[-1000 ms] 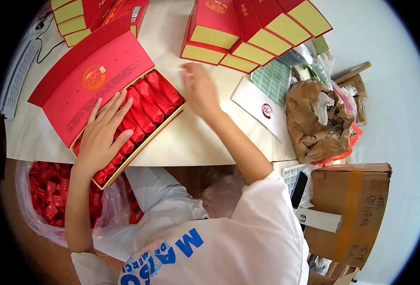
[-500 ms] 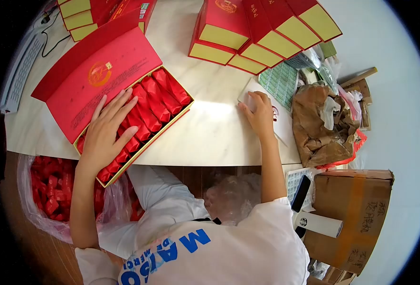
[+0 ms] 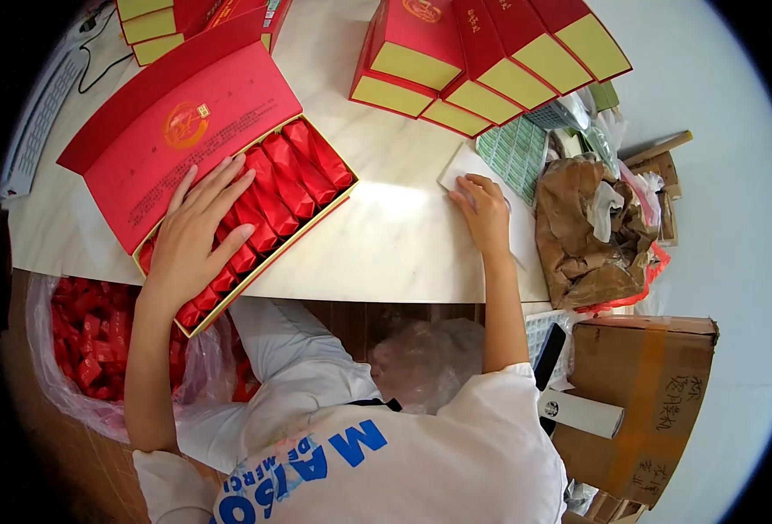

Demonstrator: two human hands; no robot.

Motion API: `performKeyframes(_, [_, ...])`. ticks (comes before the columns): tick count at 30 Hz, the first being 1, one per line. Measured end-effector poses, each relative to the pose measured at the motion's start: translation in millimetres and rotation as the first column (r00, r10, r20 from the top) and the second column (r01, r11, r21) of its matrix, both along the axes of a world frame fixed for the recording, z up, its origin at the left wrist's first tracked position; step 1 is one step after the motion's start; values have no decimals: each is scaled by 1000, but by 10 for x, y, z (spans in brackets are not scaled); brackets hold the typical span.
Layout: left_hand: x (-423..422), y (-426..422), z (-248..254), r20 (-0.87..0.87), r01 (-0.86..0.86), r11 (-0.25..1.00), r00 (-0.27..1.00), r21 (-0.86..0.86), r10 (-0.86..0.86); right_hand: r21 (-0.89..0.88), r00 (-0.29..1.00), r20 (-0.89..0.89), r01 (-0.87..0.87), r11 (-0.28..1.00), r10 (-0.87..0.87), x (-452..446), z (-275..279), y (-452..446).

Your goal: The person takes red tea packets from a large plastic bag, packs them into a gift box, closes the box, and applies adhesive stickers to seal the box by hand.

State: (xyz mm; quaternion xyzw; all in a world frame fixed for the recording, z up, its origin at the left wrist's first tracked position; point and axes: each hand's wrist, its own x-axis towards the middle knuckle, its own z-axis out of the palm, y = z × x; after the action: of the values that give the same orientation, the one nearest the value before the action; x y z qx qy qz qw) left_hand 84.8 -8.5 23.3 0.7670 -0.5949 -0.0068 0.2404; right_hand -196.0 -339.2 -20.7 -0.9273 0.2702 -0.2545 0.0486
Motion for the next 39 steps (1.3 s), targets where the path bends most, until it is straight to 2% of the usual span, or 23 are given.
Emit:
performKeyframes(10, [-2, 6, -4, 7, 4, 1000, 1000, -15, -4, 70, 999, 32, -35, 997, 33, -53, -19, -61])
performKeyframes(12, [-3, 8, 0, 9, 1, 1000, 1000, -15, -1, 63, 1000, 16, 14, 998, -15, -66, -27, -82])
performKeyframes(13, [-6, 5, 7, -36, 8, 999, 999, -41, -10, 62, 1000, 17, 6, 998, -7, -41, -3, -38])
performKeyframes(15, [33, 26, 37, -157, -10, 988, 987, -154, -15, 31, 958, 222, 180, 983, -182, 97, 97, 200])
performKeyframes(16, [64, 57, 59, -233, -40, 971, 972, -237, -17, 3, 916, 351, 207, 978, -195, 226, 188, 391])
performKeyframes(17, [72, 113, 115, -376, -144, 927, 927, -347, 4, -98, 916, 390, 141, 985, -92, 359, 284, 576])
performKeyframes(18, [119, 173, 130, -375, -230, 862, 926, -452, 51, -195, 906, 424, 84, 977, 7, 492, 368, 788])
performKeyframes(20, [170, 391, 45, -706, -576, 593, 708, -562, 18, -247, 879, 377, -208, 947, 291, 857, 430, 1418])
performKeyframes(22, [164, 537, 18, -721, -641, 536, 688, -549, 85, -230, 793, 339, -452, 862, 506, 1089, 369, 1734])
performKeyframes(24, [148, 673, -97, -761, -716, 495, 630, -492, 156, -186, 727, 293, -594, 783, 621, 1233, 321, 2022])
performKeyframes(28, [51, 811, -206, -780, -739, 491, 602, -462, 171, -108, 653, 297, -702, 704, 697, 1358, 191, 2429])
performKeyframes(32, [1, 865, -285, -774, -726, 521, 607, -449, 180, -115, 681, 233, -690, 715, 694, 1376, 177, 2597])
performKeyframes(39, [-15, 914, -388, -773, -713, 530, 615, -459, 157, -32, 624, 272, -755, 655, 732, 1472, 148, 2654])
